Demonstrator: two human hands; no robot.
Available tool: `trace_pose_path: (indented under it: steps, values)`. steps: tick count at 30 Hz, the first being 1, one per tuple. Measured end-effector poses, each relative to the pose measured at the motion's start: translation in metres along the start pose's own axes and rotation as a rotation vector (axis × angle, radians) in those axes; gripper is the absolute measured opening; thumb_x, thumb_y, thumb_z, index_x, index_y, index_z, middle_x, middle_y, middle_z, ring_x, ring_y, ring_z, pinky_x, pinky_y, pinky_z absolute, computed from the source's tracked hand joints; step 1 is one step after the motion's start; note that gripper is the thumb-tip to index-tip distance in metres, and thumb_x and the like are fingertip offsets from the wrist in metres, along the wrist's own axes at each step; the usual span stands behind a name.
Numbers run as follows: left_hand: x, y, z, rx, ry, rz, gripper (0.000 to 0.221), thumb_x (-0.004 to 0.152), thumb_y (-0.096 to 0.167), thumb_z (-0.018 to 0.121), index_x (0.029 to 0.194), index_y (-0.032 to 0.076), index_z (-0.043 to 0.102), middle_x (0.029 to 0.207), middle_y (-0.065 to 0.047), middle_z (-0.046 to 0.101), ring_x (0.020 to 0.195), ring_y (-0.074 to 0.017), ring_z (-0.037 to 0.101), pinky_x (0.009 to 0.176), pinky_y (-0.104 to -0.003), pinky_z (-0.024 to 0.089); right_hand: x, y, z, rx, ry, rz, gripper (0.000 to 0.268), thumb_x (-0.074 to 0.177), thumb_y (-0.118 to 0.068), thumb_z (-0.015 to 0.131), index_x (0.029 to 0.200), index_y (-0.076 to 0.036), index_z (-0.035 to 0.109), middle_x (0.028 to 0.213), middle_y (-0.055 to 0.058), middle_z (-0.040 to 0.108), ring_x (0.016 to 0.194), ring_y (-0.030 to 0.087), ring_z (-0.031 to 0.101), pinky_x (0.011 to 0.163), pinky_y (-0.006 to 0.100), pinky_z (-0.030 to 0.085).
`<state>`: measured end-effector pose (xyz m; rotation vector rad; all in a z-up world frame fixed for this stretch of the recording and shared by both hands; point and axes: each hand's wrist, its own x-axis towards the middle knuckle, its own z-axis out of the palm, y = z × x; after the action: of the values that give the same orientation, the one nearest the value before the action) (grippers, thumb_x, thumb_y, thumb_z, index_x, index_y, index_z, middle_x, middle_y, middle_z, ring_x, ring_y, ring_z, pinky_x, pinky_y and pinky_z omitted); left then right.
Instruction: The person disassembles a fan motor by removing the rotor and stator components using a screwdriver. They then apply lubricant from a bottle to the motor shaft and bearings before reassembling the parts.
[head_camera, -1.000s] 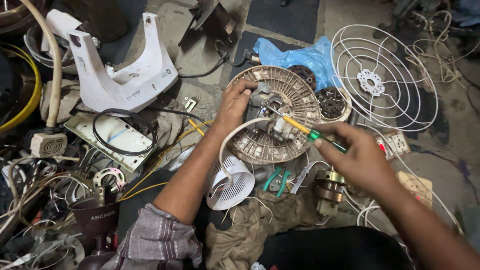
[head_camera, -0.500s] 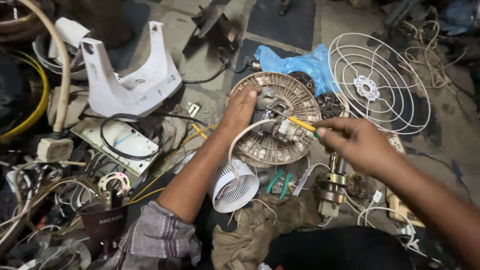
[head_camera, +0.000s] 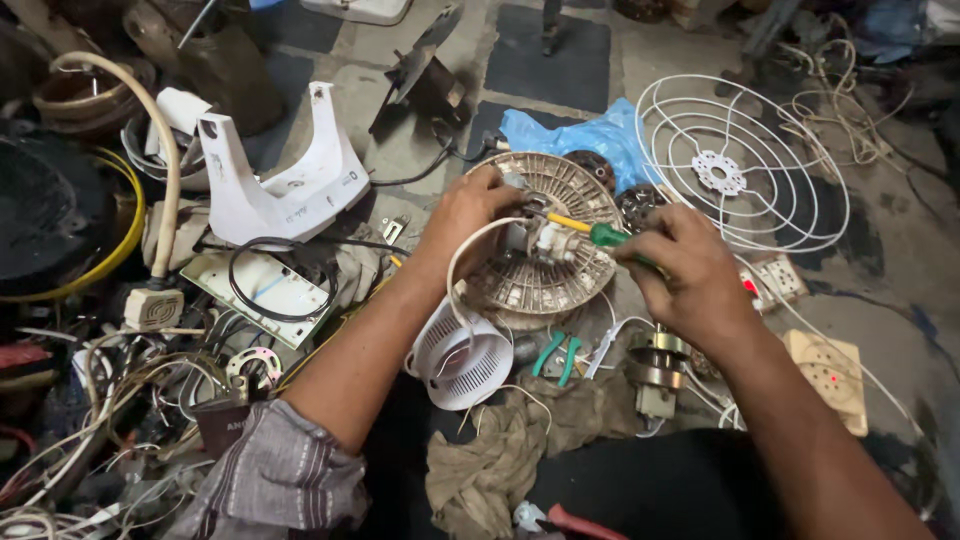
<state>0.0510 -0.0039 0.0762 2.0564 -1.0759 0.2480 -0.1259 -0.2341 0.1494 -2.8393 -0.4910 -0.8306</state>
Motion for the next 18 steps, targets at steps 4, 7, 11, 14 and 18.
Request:
trace_pose_path:
  steps: [4, 7, 11, 14, 18]
  values:
    - [0.001, 0.007, -0.002, 0.012, -0.027, -0.023, 0.023, 0.085, 0.013, 0.072, 0.108, 0.014, 0.075, 0.108, -0.016, 0.066, 0.103, -0.0390, 0.066, 0.088, -0.047, 0.053, -0.002, -0.019, 0.010, 0.451, 0.159, 0.543, 0.031, 0.097, -0.014, 0.074, 0.123, -0.002, 0.060, 0.102, 0.012, 0.069, 0.086, 0.019, 0.069, 0.072, 0.031, 0.055]
    - [-0.001, 0.007, -0.004, -0.022, -0.055, -0.062, 0.027, 0.085, 0.010, 0.073, 0.112, 0.014, 0.075, 0.112, -0.015, 0.067, 0.104, -0.0380, 0.067, 0.088, -0.045, 0.054, -0.008, -0.026, 0.011, 0.529, 0.166, 0.733, 0.022, 0.105, -0.013, 0.067, 0.123, -0.003, 0.061, 0.096, 0.012, 0.068, 0.080, 0.020, 0.067, 0.069, 0.032, 0.053]
    - [-0.003, -0.002, -0.003, -0.113, -0.022, -0.072, 0.033, 0.082, 0.011, 0.078, 0.115, 0.011, 0.073, 0.116, -0.015, 0.067, 0.107, -0.0376, 0.066, 0.091, -0.042, 0.053, -0.015, -0.033, 0.013, 0.475, 0.221, 0.544, 0.031, 0.098, -0.015, 0.073, 0.124, -0.002, 0.061, 0.101, 0.011, 0.068, 0.090, 0.017, 0.067, 0.075, 0.032, 0.055]
    - [-0.006, -0.010, 0.000, -0.173, 0.007, -0.068, 0.033, 0.083, 0.013, 0.080, 0.115, 0.008, 0.072, 0.117, -0.015, 0.068, 0.109, -0.0369, 0.067, 0.094, -0.041, 0.053, -0.018, -0.037, 0.013, 0.451, 0.222, 0.580, 0.027, 0.101, -0.015, 0.070, 0.125, -0.005, 0.065, 0.097, 0.009, 0.072, 0.084, 0.016, 0.067, 0.074, 0.032, 0.054]
    - [-0.005, -0.011, 0.003, -0.189, 0.006, -0.094, 0.033, 0.083, 0.014, 0.080, 0.114, 0.006, 0.072, 0.116, -0.016, 0.069, 0.108, -0.0368, 0.067, 0.094, -0.040, 0.053, -0.013, -0.033, 0.015, 0.423, 0.306, 0.460, 0.041, 0.095, -0.019, 0.075, 0.128, 0.000, 0.060, 0.105, 0.013, 0.068, 0.097, 0.018, 0.066, 0.082, 0.032, 0.054]
